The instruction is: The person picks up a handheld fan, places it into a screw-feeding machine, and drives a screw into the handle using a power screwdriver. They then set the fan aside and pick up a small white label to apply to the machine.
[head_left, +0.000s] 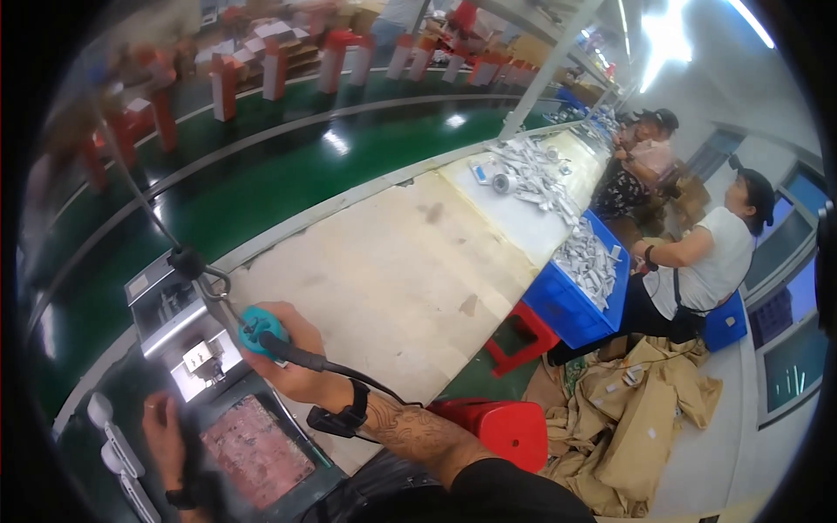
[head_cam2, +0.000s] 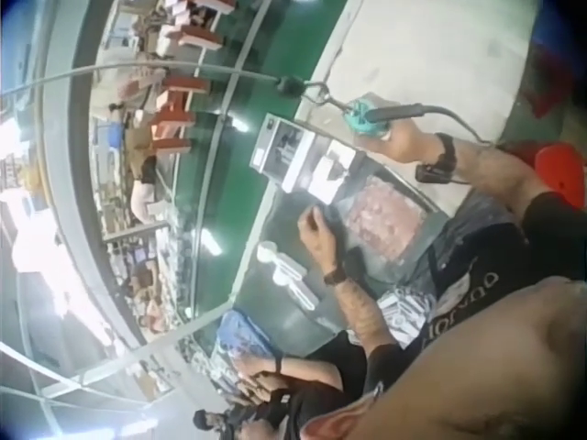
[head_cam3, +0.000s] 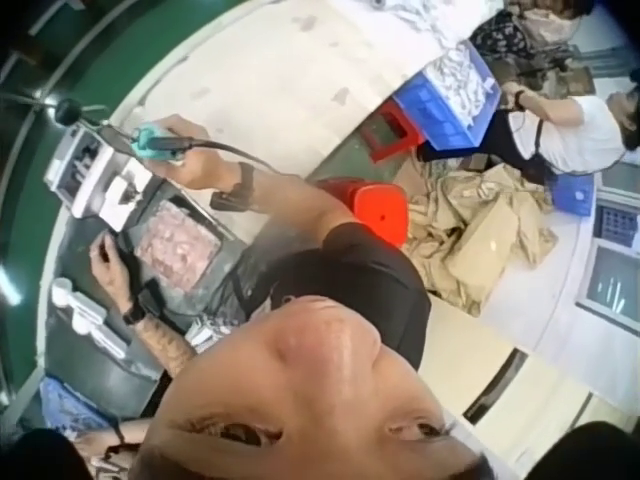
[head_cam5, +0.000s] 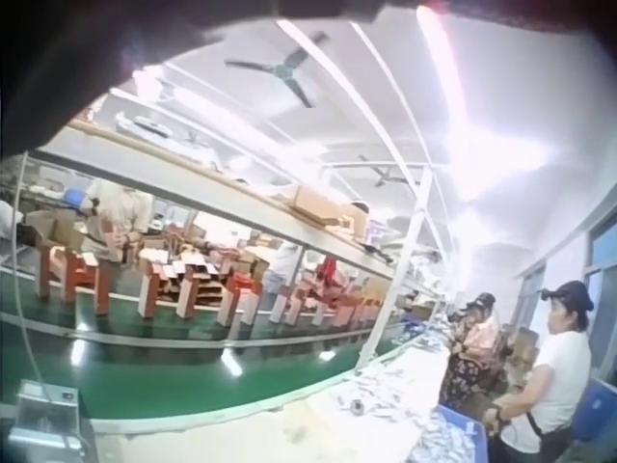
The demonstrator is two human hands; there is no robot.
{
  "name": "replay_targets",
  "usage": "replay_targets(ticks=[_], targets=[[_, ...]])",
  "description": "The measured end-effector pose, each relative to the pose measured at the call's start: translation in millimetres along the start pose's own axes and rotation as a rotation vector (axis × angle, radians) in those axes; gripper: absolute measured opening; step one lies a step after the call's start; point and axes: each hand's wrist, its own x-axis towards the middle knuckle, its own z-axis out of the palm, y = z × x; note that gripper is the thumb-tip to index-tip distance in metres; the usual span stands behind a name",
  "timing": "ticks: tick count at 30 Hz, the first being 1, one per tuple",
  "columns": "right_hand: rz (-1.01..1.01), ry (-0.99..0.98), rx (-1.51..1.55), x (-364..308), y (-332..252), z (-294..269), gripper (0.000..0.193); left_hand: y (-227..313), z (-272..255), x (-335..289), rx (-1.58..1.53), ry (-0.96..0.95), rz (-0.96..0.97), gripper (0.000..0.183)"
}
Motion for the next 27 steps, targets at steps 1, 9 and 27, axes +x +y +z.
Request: replay_targets(ticks=[1, 9, 27], targets=[[0.012, 0.001, -0.002, -1, -2, 1, 0.047, 0, 1, -3, 0.041, 0.007, 0.035, 0.018], [-0.261, -0.073, -0.271, 7, -2, -5, 0.047, 13, 3, -4, 0.171, 0.037, 0.084, 0.014], [0.010, -0.106, 0.027, -6, -4, 4, 0.045, 12, 2, -5, 0.200, 0.020, 0.070, 0.016]])
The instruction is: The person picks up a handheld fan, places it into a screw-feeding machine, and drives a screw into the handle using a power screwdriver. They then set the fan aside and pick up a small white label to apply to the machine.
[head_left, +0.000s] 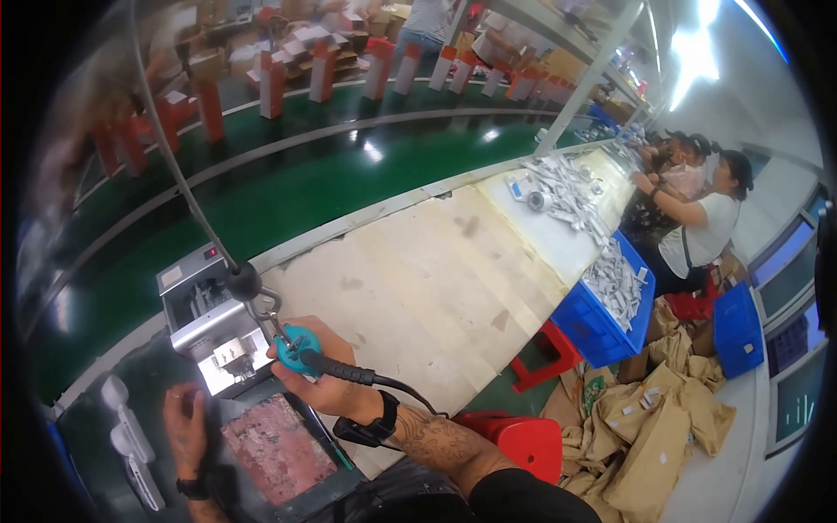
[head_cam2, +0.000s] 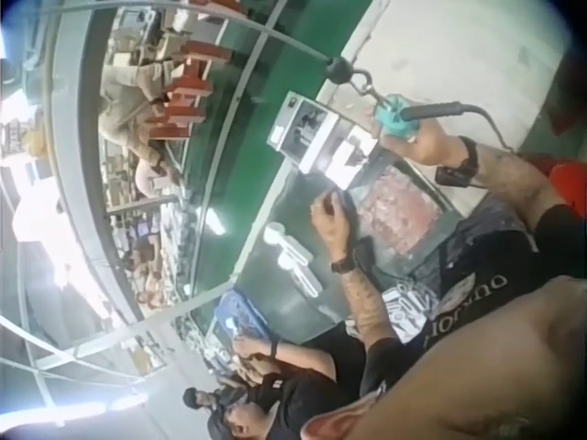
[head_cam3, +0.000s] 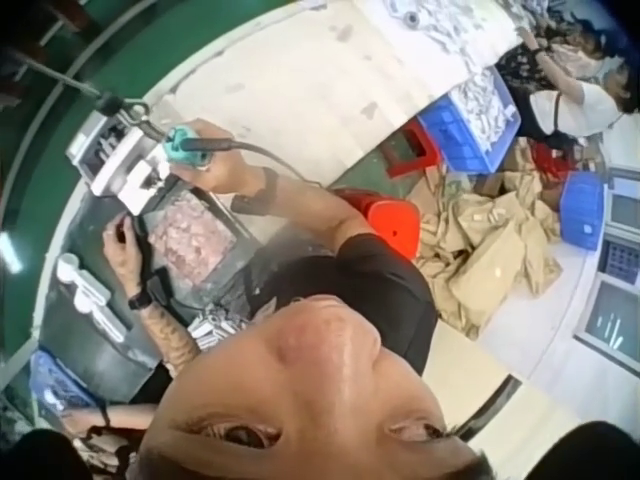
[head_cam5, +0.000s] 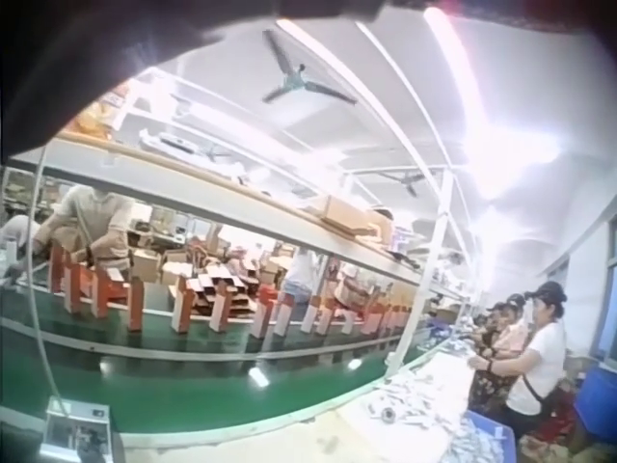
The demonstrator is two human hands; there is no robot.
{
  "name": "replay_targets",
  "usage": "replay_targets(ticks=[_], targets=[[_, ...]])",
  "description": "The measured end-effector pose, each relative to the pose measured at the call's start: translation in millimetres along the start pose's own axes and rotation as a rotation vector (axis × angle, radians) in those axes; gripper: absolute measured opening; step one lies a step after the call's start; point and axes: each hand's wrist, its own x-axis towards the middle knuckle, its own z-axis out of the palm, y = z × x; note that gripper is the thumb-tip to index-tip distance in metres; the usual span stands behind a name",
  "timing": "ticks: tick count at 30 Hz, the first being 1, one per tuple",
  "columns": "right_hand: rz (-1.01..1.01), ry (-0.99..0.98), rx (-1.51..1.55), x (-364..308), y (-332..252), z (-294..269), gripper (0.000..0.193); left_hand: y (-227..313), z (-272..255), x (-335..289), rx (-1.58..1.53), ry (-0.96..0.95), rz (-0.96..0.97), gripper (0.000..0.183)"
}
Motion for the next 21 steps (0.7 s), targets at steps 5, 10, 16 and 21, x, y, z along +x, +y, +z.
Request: replay_targets(ticks=[5, 10, 16, 21], targets=[[0.050, 0.009, 0.053, -2, 3, 2, 0.046, 10, -1, 0, -0.027, -0.033, -0.062, 0.019], [0.002, 0.010, -0.008, 0, 1, 2, 0.042, 17, -2, 0, -0.015, -0.029, -0.064, 0.019], [0.008, 0.007, -0.020, 0, 0, 1, 0.044, 11, 0, 1, 0.024, -0.002, -0.017, 0.014], [0.034, 0.007, -0.015, -1, 0, 1, 0.044, 14, 0, 0, 0.043, 0.006, 0.005, 0.013]])
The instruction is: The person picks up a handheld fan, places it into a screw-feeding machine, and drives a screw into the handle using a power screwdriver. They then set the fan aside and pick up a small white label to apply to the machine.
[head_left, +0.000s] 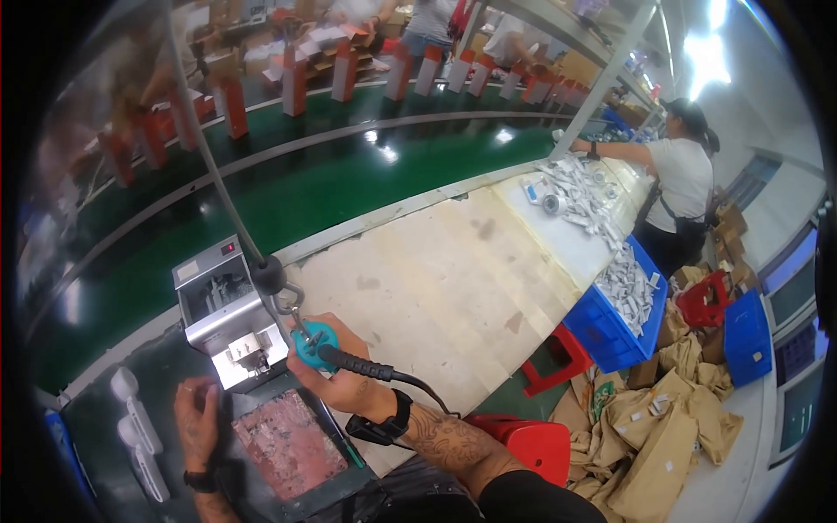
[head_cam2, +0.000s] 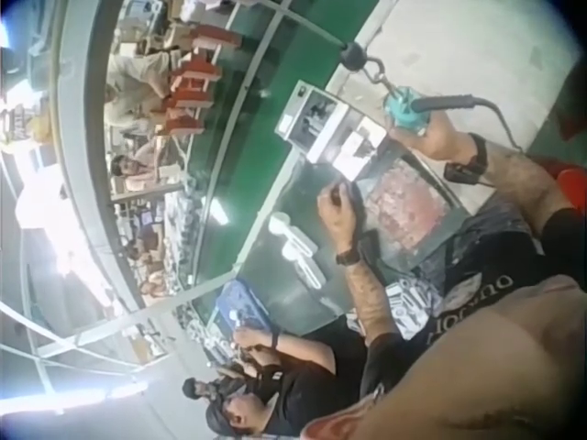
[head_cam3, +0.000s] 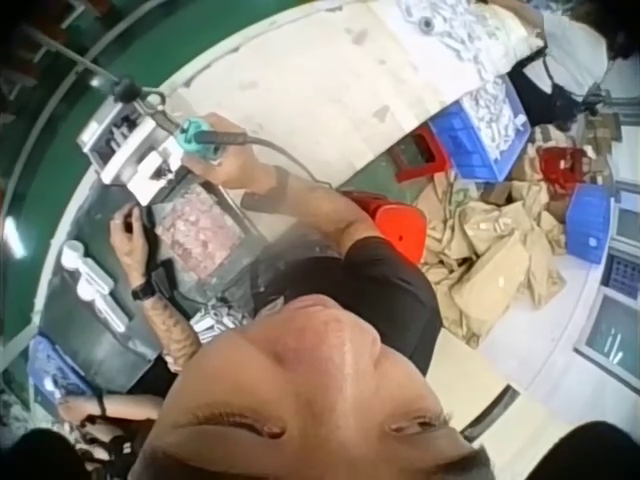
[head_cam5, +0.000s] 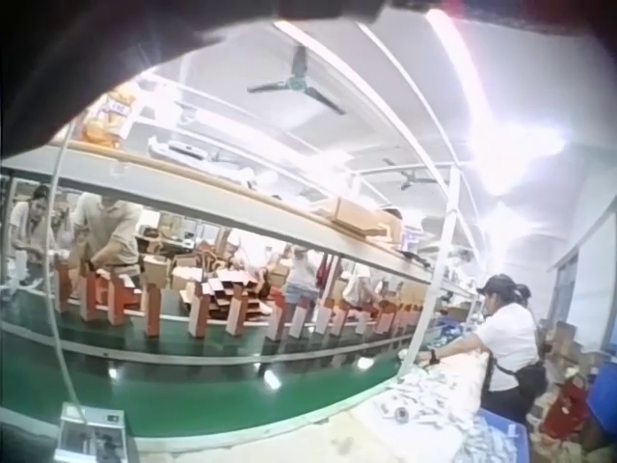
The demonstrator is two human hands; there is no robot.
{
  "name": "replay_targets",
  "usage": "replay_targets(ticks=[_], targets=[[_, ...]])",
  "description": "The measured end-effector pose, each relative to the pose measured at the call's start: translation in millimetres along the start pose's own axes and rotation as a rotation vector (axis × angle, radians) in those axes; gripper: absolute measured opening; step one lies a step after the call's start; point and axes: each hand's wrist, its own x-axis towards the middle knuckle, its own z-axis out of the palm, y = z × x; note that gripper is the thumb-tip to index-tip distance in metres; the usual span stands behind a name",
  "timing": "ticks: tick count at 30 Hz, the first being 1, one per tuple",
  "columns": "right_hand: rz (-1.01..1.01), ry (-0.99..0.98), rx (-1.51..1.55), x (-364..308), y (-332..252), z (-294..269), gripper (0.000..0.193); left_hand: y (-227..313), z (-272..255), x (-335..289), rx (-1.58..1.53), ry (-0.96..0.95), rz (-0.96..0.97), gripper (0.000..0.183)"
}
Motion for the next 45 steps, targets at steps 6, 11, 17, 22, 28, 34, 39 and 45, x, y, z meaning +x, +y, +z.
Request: replay_targets(ticks=[6, 11, 17, 22, 28, 34, 39, 45], targets=[[0.017, -0.014, -0.012, 1, 0, -1, 0.044, -2, 0, 1, 0.007, -0.007, -0.001, 0.013], [-0.001, -0.007, -0.025, 2, -1, -1, 0.044, 0, 0, 0, 0.020, 0.001, 0.028, 0.013], [0.027, -0.022, -0.023, -1, 0, 0, 0.044, 4, -2, -1, 0.013, -0.009, 0.003, 0.014], [-0.004, 0.018, 0.009, 1, -2, 3, 0.036, 1, 0, -1, 0.035, 0.014, 0.061, 0.014], [-0.042, 0.025, -0.011, 4, 1, 2, 0.035, 2, 0, 0, 0.045, 0.005, 0.055, 0.014], [0.004, 0.004, 0.010, 3, -3, 2, 0.036, 5, -1, 0, 0.024, 0.000, 0.021, 0.014], [0.002, -0.001, 0.032, 1, 0, 3, 0.039, 5, 0, 0, -0.001, -0.014, -0.001, 0.016], [-0.012, -0.012, 0.014, 2, 0, 3, 0.037, 0, 0, 0, -0.030, -0.018, 0.001, 0.017]])
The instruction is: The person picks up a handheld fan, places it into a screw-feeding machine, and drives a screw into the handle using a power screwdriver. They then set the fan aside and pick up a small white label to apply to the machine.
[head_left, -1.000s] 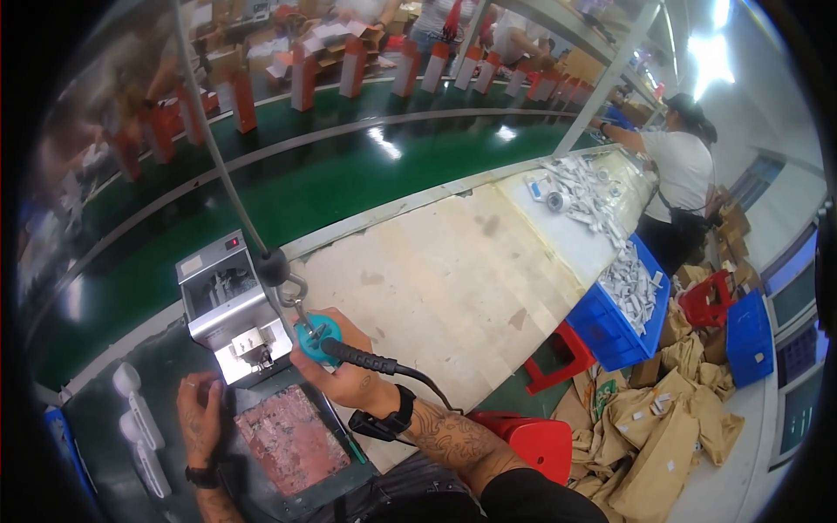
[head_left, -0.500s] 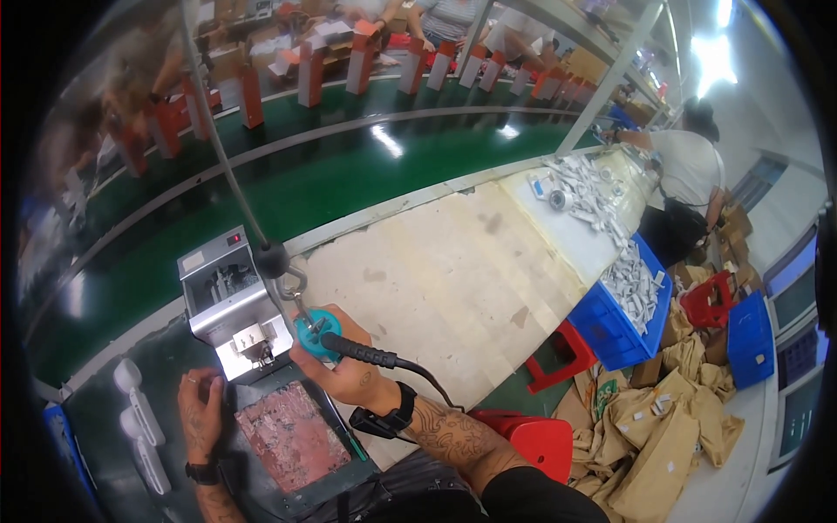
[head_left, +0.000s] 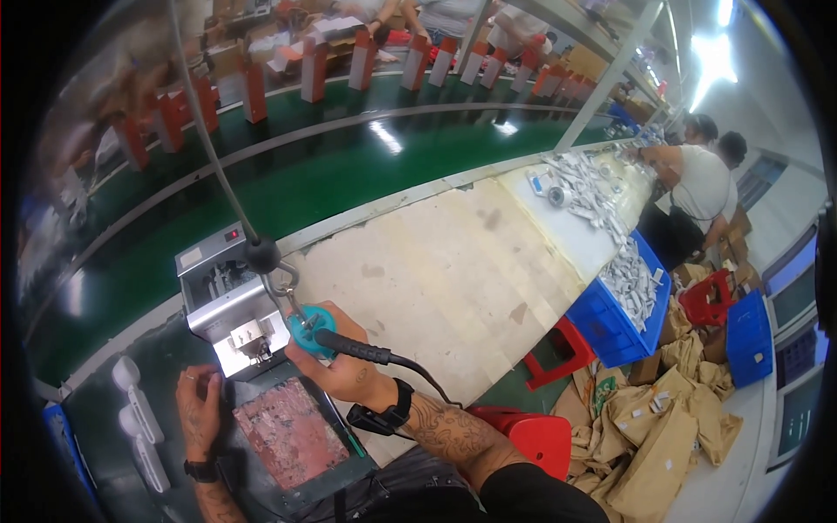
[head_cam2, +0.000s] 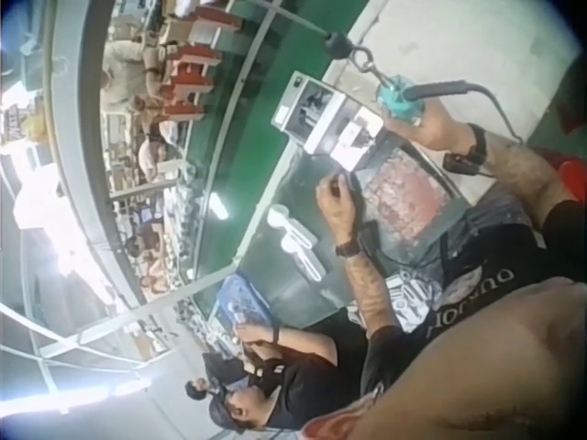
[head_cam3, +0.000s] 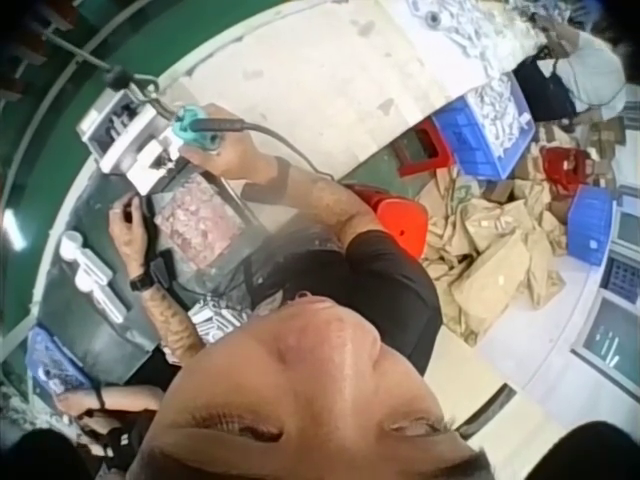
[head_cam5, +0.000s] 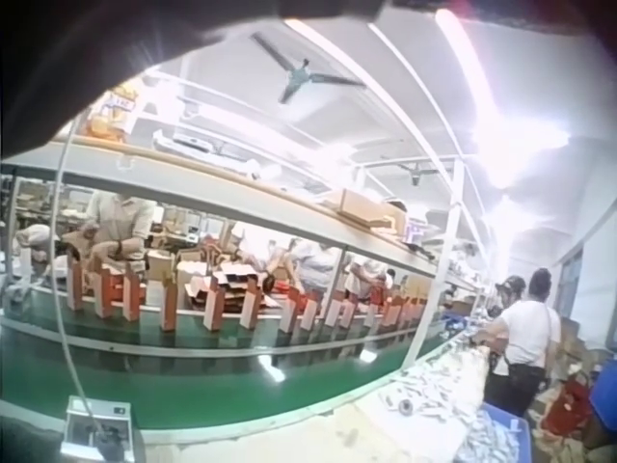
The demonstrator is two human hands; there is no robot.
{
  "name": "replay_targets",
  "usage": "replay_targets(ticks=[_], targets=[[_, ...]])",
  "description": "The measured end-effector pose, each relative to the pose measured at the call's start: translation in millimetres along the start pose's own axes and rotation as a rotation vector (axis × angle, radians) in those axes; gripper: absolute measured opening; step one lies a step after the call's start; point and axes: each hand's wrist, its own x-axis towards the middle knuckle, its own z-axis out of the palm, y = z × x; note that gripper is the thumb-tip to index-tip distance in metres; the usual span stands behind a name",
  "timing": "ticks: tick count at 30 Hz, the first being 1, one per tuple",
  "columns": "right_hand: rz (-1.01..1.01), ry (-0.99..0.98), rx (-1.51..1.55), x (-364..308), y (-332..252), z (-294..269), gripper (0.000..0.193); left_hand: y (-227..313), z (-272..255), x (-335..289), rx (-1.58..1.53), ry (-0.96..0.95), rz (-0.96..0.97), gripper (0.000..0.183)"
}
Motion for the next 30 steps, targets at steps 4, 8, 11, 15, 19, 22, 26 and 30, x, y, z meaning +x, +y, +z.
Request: replay_targets(ticks=[4, 8, 11, 15, 19, 22, 26, 30], targets=[[0.043, -0.045, -0.025, -1.7, -0.1, -2.8, 0.042, 1.8, 0.4, 0.9, -0.002, -0.005, -0.004, 0.017], [-0.005, -0.042, -0.059, -1.3, -0.8, -3.9, 0.042, 3.0, 0.4, 0.3, 0.011, 0.009, 0.011, 0.017], [0.020, -0.051, -0.056, -1.2, -2.1, -3.9, 0.042, 4.1, -0.3, 0.5, -0.003, -0.005, -0.023, 0.017], [0.009, -0.046, -0.060, -1.4, -1.2, -3.8, 0.043, 6.3, -0.7, 0.8, 0.001, -0.005, -0.014, 0.017], [-0.015, -0.040, -0.067, -0.9, 0.0, -4.4, 0.043, 3.3, 0.2, 0.6, 0.051, 0.001, 0.029, 0.014], [-0.013, -0.048, -0.077, -0.7, 1.1, -2.6, 0.043, 3.7, -1.1, -1.0, 0.011, 0.002, -0.010, 0.014], [-0.018, -0.031, -0.076, -1.6, -1.3, -3.4, 0.044, 5.1, -1.4, -1.3, 0.023, 0.018, 0.010, 0.014], [0.023, -0.042, -0.050, -1.9, -1.2, -3.5, 0.044, 7.3, -1.3, -0.5, 0.022, 0.000, -0.007, 0.014]])
